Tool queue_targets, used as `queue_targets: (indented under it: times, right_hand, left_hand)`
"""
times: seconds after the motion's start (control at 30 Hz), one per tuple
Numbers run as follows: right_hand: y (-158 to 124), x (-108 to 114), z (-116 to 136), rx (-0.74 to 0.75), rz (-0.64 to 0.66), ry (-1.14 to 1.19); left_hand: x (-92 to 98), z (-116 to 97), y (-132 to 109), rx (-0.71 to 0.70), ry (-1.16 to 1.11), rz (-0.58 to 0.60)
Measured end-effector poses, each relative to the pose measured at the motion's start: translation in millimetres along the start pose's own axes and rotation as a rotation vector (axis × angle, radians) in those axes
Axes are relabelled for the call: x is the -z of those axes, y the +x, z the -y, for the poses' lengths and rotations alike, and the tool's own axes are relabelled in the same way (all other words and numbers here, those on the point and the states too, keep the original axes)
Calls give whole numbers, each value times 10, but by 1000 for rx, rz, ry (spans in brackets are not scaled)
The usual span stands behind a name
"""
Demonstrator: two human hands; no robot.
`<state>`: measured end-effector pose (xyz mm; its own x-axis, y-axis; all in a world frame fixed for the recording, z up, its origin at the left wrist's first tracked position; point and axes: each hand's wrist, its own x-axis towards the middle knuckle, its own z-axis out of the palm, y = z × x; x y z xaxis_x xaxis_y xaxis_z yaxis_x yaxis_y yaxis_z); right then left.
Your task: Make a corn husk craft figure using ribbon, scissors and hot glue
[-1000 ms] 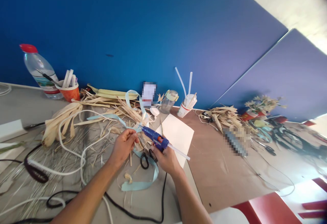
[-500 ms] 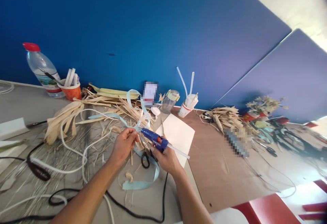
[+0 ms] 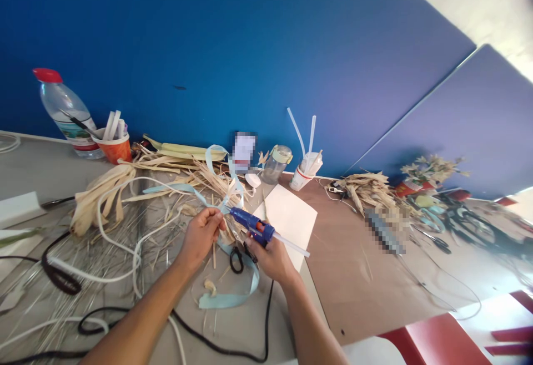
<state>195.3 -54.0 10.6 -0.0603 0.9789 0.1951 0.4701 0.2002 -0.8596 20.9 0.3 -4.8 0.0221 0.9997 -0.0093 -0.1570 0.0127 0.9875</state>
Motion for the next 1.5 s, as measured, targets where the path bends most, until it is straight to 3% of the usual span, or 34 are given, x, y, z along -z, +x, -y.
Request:
queue_targets:
  times: [0.73, 1.5]
  right_hand:
    - [13, 12, 11, -3, 29, 8]
    - [22, 7, 24, -23, -11, -39]
  left_hand:
    - [-9, -15, -14, 29, -108, 3]
    - [-43, -29, -38, 10, -5, 37]
